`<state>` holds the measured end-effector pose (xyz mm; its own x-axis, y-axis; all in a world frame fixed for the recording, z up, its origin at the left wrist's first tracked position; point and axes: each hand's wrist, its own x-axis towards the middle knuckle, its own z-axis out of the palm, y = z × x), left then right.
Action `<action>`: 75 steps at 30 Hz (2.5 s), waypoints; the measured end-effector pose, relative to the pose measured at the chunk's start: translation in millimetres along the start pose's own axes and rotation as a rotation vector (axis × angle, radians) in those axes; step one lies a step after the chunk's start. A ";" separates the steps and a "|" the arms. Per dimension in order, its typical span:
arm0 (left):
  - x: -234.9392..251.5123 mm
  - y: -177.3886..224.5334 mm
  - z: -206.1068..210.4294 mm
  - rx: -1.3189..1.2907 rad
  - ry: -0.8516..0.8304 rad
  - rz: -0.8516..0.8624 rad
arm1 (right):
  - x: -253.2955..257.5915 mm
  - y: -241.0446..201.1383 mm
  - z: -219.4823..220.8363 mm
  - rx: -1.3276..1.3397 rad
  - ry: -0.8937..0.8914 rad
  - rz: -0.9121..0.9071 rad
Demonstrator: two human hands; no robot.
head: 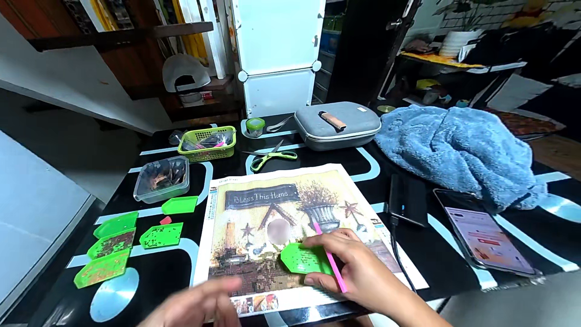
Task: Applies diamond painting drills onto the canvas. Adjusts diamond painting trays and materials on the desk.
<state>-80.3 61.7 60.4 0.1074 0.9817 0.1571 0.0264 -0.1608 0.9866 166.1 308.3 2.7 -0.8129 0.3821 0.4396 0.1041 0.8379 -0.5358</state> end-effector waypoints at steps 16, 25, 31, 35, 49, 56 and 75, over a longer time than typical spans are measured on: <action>122.4 -52.0 24.0 0.937 -0.063 -0.241 | -28.7 29.0 -23.6 0.049 0.151 0.162; 135.9 -58.5 27.9 0.929 0.012 -0.172 | -56.8 44.3 -25.8 -0.111 0.174 0.260; 153.7 -63.2 21.0 0.925 0.055 -0.219 | -60.3 32.7 -20.5 -0.105 0.160 0.236; 153.7 -76.4 15.4 0.863 0.088 -0.139 | -61.1 26.6 -20.2 -0.067 0.144 0.206; 147.9 -86.4 -16.7 0.478 0.052 0.212 | -28.8 27.4 -33.7 0.414 0.431 0.360; 145.9 -95.3 9.2 0.866 0.144 0.161 | 4.5 18.2 -7.9 0.536 0.346 0.288; 145.0 -100.0 13.9 0.974 0.167 0.170 | 7.7 25.4 11.7 0.365 0.209 0.163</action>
<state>-53.5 218.7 -16.1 0.0469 0.9276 0.3706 0.8341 -0.2405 0.4964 155.7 327.9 -16.0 -0.6657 0.5997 0.4441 -0.0177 0.5823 -0.8128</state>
